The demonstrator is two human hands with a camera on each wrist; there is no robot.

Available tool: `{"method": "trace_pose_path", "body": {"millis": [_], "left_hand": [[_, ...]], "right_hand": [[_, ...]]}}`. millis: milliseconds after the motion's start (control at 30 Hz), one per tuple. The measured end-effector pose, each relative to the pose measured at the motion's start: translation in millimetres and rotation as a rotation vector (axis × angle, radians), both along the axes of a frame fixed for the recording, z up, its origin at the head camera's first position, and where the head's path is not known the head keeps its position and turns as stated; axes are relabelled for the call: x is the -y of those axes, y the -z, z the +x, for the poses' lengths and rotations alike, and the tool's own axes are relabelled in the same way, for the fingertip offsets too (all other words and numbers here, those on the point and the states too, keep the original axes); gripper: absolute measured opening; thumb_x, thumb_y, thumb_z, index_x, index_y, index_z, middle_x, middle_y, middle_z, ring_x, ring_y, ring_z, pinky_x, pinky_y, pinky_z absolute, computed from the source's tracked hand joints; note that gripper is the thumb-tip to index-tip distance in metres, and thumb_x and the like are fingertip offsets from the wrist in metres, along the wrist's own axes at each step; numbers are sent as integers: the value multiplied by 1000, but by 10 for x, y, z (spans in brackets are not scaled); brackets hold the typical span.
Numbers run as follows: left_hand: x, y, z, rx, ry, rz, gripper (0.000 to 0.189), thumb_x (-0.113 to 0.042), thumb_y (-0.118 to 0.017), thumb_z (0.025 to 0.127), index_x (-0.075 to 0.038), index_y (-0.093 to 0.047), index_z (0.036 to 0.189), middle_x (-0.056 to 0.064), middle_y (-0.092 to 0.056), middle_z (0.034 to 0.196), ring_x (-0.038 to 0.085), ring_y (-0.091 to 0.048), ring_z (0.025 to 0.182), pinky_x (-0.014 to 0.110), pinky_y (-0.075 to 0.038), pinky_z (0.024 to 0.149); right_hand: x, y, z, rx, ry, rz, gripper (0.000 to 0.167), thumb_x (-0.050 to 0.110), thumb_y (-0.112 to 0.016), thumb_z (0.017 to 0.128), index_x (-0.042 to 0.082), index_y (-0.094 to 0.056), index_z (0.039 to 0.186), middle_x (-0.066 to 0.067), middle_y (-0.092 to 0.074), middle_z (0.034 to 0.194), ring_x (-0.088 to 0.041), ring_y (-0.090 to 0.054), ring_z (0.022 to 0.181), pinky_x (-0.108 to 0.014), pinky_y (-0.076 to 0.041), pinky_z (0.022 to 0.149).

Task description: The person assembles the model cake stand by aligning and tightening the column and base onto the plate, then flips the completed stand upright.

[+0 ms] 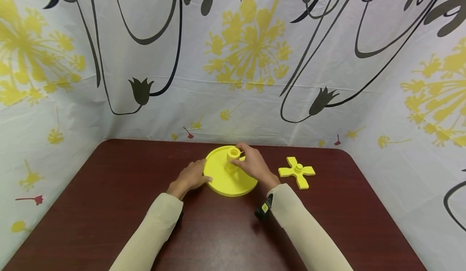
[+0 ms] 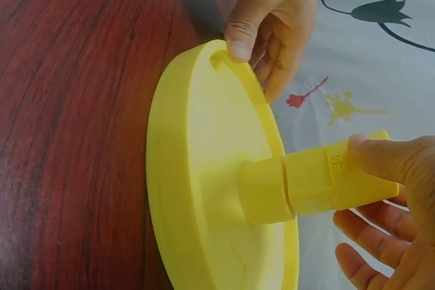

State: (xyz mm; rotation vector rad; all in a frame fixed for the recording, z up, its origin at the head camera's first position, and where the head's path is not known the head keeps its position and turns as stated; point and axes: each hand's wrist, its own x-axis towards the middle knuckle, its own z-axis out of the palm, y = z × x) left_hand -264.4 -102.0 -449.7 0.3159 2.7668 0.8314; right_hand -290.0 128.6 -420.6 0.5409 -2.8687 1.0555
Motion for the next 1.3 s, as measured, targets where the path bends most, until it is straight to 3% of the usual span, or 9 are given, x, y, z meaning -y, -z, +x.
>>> {"method": "trace_pose_path", "body": {"millis": [167, 267, 433, 633, 1100, 1300], "left_hand": [[-1, 7, -3, -7, 1, 0, 72, -26, -69, 95, -5, -33, 153, 19, -45, 148, 40, -42, 134, 55, -42, 98], [-1, 15, -2, -14, 8, 1, 71, -26, -69, 95, -5, -34, 153, 19, -46, 147, 40, -43, 133, 55, -42, 98], [2, 16, 0, -8, 9, 5, 73, -26, -69, 95, -4, -33, 153, 19, -44, 149, 41, -42, 135, 56, -41, 100], [7, 12, -2, 4, -2, 6, 75, -26, -69, 95, -4, -30, 155, 19, -41, 152, 41, -39, 138, 56, -39, 103], [2, 17, -9, -13, -1, 4, 73, -25, -70, 94, -5, -33, 154, 19, -45, 149, 40, -42, 135, 55, -41, 100], [2, 12, -2, -14, -2, 6, 73, -26, -70, 94, -5, -33, 154, 19, -44, 150, 41, -42, 135, 55, -41, 100]], "right_hand": [[28, -7, 8, -10, 58, 15, 48, 31, -78, 87, 7, -59, 124, -10, -67, 117, -30, -64, 108, -42, -53, 89], [16, -3, 5, 16, 57, 20, 58, 36, -77, 87, 7, -54, 132, -13, -63, 126, -31, -62, 114, -44, -52, 91], [-28, 12, -12, 75, -21, 1, 71, 34, -72, 92, 9, -39, 149, -16, -50, 145, -35, -52, 130, -49, -46, 102], [-56, 15, -25, 57, -89, -13, 58, 16, -68, 95, 5, -43, 146, -15, -55, 139, -32, -55, 126, -47, -47, 100], [7, 34, -7, 13, 52, -11, 47, 24, -77, 88, 8, -55, 127, -11, -65, 121, -30, -64, 112, -42, -53, 89], [-21, 10, -12, 58, 5, -15, 64, 26, -76, 90, 6, -45, 142, -17, -54, 140, -36, -55, 127, -48, -49, 98]]}}
